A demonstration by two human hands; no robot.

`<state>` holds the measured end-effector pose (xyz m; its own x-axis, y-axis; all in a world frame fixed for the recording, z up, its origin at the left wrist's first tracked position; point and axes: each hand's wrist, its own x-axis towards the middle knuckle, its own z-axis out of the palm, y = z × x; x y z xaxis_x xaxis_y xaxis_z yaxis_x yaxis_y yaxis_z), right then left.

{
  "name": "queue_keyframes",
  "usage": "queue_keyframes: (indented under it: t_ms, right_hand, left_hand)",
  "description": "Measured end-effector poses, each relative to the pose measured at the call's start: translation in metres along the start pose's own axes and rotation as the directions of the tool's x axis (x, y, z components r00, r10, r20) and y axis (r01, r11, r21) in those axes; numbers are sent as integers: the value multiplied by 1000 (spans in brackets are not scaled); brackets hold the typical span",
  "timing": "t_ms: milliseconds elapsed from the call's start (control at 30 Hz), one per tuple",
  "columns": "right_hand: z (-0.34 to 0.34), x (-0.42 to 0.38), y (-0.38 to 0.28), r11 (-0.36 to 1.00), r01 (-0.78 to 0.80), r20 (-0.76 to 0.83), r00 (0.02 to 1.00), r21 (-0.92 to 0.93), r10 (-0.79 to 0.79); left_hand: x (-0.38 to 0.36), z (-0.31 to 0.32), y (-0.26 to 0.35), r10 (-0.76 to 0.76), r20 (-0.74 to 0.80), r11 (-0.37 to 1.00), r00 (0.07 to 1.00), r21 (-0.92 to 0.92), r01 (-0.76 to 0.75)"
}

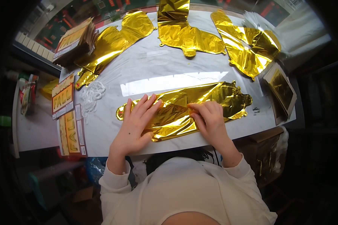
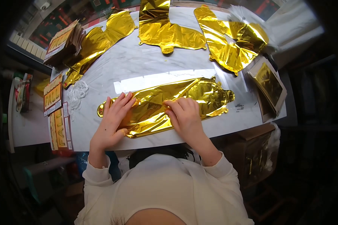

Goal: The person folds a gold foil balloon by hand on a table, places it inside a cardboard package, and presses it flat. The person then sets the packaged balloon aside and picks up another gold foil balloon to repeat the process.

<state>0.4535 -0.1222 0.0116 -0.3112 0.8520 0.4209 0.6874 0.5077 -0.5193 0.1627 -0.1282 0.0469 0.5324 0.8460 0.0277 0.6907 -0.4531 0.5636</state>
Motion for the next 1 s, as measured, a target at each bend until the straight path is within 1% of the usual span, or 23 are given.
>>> queue_keyframes:
  t_ms: [33,100,133,233,300,333,400,433,500,633,733,833,900,1000]
  right_hand:
    - [1,0,1,1000,2,-4,1000,2,-2]
    - [1,0,1,1000,3,-10,1000,3,-3]
    - [0,0,1,1000,3,-10,1000,9,-3]
    - [0,-1,1,1000,5,-14,1000,17,-5]
    - [0,0,2,1000,7,-20,1000,17,-6]
    - [0,0,2,1000,8,-21,1000,18,-8]
    - [0,-1,2,1000,10,-22,1000,20,-9]
    - [1,-1,3,1000,9,-21,1000,17,-9]
    - [1,0,3,1000,8,-21,1000,14,-8]
    - [0,0,2,1000,4,-26,1000,9,-3]
    - [1,0,1,1000,-3,-14,1000,16,3]
    - [1,1,1,1000,2,-16,1000,16,-2]
    - [1,1,1,1000,5,-19,1000,14,-5]
    - [1,0,2,1000,1,-14,1000,12,-1]
  left_hand:
    - [0,2,-1,0,2,1000,1000,1,0]
    - [1,8,-2,-50,-66,998,997,-45,47]
    - [2,10,-2,-48,-65,998,997,-44,46]
    - [3,12,2,-48,-103,999,993,7,49]
    - [2,8,9,-64,-140,994,988,80,76]
    - [0,6,12,-62,-137,994,989,80,74]
    - [-5,4,18,-86,-178,988,980,114,107]
    - [-8,5,17,-86,-178,988,980,115,107]
    - [-18,7,9,-174,-195,985,965,-17,174]
    - [-36,2,0,-192,-204,978,960,35,203]
    - [-43,0,-2,-222,-194,974,956,-8,225]
    - [-44,9,-7,-229,-243,970,943,23,241]
    - [-41,13,-5,-226,-301,967,926,47,251]
    - [-41,15,-6,-216,-323,967,921,58,247]
